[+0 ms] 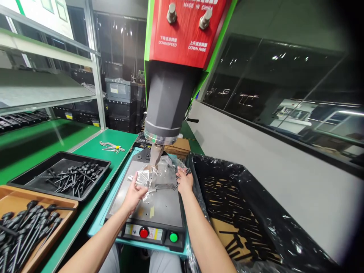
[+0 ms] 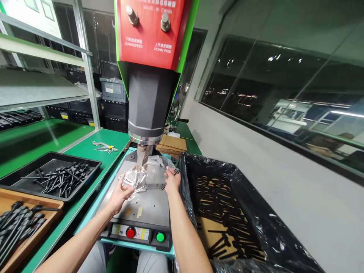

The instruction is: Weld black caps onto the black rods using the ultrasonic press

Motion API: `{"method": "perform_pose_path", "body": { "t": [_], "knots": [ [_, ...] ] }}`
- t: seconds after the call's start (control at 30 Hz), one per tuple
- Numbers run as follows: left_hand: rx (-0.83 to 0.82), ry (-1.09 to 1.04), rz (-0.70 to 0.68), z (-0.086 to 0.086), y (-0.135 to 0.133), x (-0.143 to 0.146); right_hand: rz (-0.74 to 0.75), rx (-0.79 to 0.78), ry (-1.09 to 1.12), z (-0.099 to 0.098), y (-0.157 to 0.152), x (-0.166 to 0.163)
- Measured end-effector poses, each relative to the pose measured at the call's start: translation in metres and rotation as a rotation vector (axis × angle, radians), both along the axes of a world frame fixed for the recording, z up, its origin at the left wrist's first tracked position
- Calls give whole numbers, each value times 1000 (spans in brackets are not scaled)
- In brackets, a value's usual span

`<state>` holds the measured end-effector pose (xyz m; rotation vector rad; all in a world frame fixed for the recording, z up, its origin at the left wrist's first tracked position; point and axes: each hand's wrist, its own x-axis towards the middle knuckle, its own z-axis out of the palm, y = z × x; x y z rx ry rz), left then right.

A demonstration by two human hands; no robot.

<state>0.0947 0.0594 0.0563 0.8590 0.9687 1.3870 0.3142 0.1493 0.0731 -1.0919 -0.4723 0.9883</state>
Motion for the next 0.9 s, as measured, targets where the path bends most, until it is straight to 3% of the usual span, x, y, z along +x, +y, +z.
{"method": "perform_pose_path", "body": {
  "t": [0.2, 0.33, 0.47, 0.57, 0.67, 0.73, 0.9],
  "knots": [
    [-22, 19, -89, -10, -3, 8, -130, -164, -100, -27, -26, 9],
    [-65, 45, -99, -14, -1, 5, -122, -258, -77, -48, -63, 0],
    [-124, 68, -132, -15, -4, 5, 31, -334, 29, -80, -116, -27],
    [-193, 130, -159, -12, -5, 4, 271, -304, 93, -95, -144, -54],
    [-256, 150, -145, -8, -4, -2, 552, -203, 169, -91, -148, -74],
    [-270, 122, -116, -5, -1, -10, 653, -161, 197, -80, -140, -81],
    [-241, 100, -70, 13, 11, -25, 646, 12, -137, -56, -108, -92]
  ]
}}
